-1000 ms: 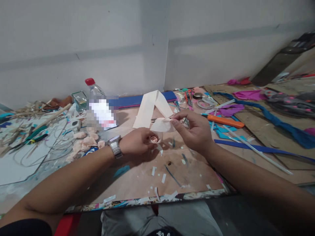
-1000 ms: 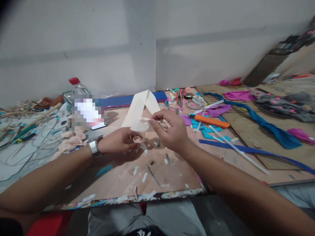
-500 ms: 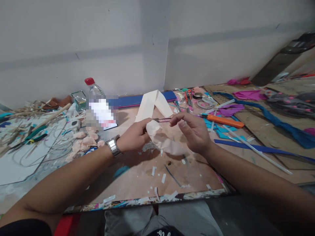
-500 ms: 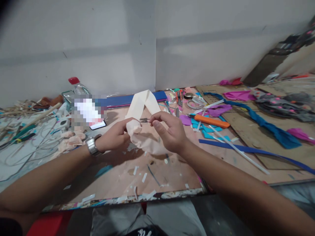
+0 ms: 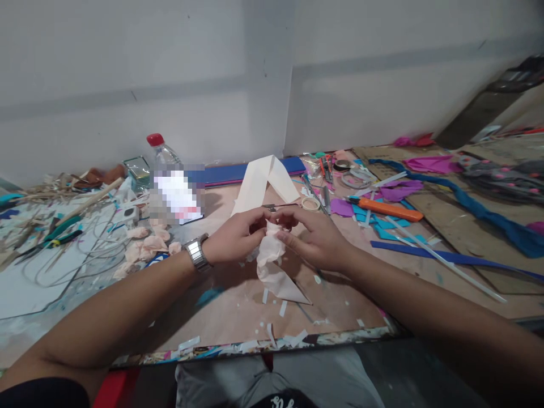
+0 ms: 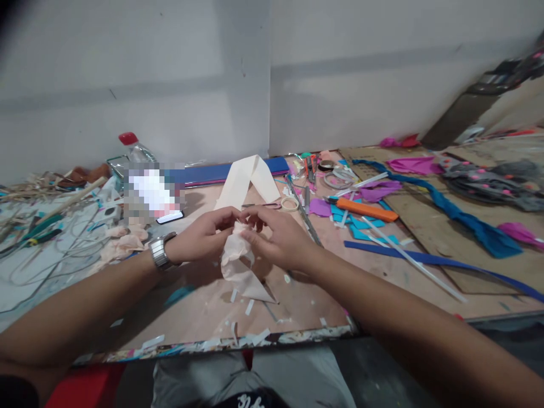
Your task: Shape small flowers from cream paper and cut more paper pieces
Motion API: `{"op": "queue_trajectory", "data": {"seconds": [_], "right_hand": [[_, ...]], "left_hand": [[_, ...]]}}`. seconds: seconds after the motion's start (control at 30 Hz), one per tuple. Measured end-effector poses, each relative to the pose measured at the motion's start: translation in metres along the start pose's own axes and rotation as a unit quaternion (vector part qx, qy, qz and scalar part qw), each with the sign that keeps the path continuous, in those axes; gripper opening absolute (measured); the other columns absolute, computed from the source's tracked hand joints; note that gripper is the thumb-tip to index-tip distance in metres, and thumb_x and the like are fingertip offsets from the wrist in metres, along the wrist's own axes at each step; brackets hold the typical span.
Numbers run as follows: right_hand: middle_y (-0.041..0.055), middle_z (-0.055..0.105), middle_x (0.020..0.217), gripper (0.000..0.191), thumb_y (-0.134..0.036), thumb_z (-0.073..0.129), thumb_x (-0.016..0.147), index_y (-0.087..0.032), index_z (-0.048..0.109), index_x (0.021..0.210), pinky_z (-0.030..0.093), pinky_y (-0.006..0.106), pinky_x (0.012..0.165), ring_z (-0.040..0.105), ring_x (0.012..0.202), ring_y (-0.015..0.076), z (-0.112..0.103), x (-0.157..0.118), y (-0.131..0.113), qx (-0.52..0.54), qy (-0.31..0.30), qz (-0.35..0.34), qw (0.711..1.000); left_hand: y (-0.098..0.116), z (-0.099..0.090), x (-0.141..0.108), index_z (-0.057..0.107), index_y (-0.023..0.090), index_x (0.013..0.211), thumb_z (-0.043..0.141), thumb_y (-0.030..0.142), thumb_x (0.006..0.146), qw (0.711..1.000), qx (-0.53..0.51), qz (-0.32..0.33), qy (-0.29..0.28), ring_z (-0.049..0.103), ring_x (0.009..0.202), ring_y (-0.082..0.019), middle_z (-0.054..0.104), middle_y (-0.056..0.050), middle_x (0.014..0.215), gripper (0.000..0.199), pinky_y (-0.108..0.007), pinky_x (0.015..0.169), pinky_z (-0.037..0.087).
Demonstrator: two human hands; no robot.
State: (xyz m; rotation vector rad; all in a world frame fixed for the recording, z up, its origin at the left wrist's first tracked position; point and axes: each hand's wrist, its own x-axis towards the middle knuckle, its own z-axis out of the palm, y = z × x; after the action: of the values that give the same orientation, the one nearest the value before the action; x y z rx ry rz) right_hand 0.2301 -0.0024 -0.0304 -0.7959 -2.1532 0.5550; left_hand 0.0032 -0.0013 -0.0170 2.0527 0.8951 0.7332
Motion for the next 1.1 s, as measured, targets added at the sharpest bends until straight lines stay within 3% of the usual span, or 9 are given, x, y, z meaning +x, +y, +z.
{"op": "queue_trajectory", "data": {"seconds": [0.13,0.3,0.4,0.53,0.63,0.73,0.9,1.1], "right_hand": [[0.0089,0.077,0.105,0.025,-0.039,0.065,0.098,-0.019,0.069,0.113,0.054,0.033,0.078,0.070,0.090,0.0210,0.0010,0.0008,0.0006,0.003,-0.012,0.006,1.000],[0.0073,0.076,0.101,0.024,-0.036,0.064,0.099,-0.019,0.069,0.114,0.053,0.033,0.077,0.069,0.085,0.0191,0.0002,0.0012,0.0011,0.014,0.014,0.013,1.000],[0.0057,0.075,0.095,0.025,-0.036,0.064,0.099,-0.019,0.069,0.116,0.052,0.032,0.074,0.068,0.083,0.0185,-0.0006,0.0014,0.0012,0.019,0.030,0.033,0.999],[0.0050,0.075,0.093,0.021,-0.035,0.064,0.099,-0.020,0.069,0.112,0.051,0.031,0.072,0.067,0.080,0.0177,-0.0016,0.0018,0.0006,0.021,0.036,0.051,0.998],[0.0058,0.077,0.096,0.019,-0.035,0.064,0.098,-0.020,0.070,0.108,0.051,0.031,0.073,0.067,0.081,0.0178,-0.0012,0.0021,-0.0006,0.016,0.029,0.059,0.998],[0.0065,0.077,0.098,0.018,-0.034,0.063,0.098,-0.020,0.069,0.107,0.052,0.031,0.072,0.069,0.083,0.0190,0.0001,0.0019,-0.0013,0.028,0.020,0.066,0.997],[0.0077,0.078,0.103,0.020,-0.035,0.060,0.099,-0.019,0.070,0.107,0.051,0.031,0.073,0.070,0.085,0.0198,0.0018,0.0006,0.0009,0.025,0.011,0.065,0.997],[0.0074,0.076,0.106,0.034,-0.049,0.053,0.104,-0.020,0.069,0.114,0.051,0.033,0.080,0.069,0.092,0.0208,-0.0003,-0.0007,0.0011,0.064,-0.013,0.035,0.997]], "left_hand": [[-0.0001,-0.0003,0.0004,0.065,0.018,0.115,0.055,0.023,0.097,0.999,-0.047,-0.003,-0.014,0.067,0.098,-0.020,0.073,-0.007,0.113,0.021,-0.034,0.088,0.051],[0.0014,-0.0020,-0.0003,0.061,0.019,0.118,0.050,0.028,0.101,0.995,-0.100,-0.027,-0.007,0.063,0.084,-0.018,0.069,-0.005,0.097,0.023,-0.033,0.079,0.052],[0.0034,-0.0033,-0.0016,0.059,0.018,0.125,0.047,0.040,0.105,0.994,-0.107,-0.009,-0.003,0.062,0.087,-0.018,0.068,-0.009,0.108,0.032,-0.033,0.079,0.052],[0.0057,-0.0031,-0.0040,0.053,0.020,0.137,0.070,0.055,0.092,0.998,-0.061,0.005,-0.026,0.064,0.094,-0.020,0.066,-0.013,0.125,0.059,-0.033,0.081,0.053],[0.0073,-0.0012,-0.0050,0.051,0.021,0.140,0.082,0.051,0.083,0.999,-0.013,0.013,-0.029,0.064,0.100,-0.022,0.061,-0.014,0.137,0.072,-0.035,0.084,0.054],[0.0084,0.0002,-0.0046,0.053,0.021,0.138,0.076,0.041,0.088,1.000,0.000,0.016,-0.006,0.064,0.106,-0.023,0.063,-0.013,0.136,0.058,-0.036,0.087,0.053],[0.0084,0.0005,-0.0018,0.059,0.019,0.129,0.067,0.021,0.084,1.000,-0.022,0.001,0.011,0.064,0.098,-0.020,0.069,-0.010,0.123,0.045,-0.034,0.087,0.052],[0.0031,0.0022,-0.0011,0.058,0.017,0.127,0.061,0.014,0.081,0.995,-0.099,-0.026,-0.011,0.068,0.090,-0.019,0.073,-0.007,0.108,0.046,-0.031,0.079,0.052]]}}
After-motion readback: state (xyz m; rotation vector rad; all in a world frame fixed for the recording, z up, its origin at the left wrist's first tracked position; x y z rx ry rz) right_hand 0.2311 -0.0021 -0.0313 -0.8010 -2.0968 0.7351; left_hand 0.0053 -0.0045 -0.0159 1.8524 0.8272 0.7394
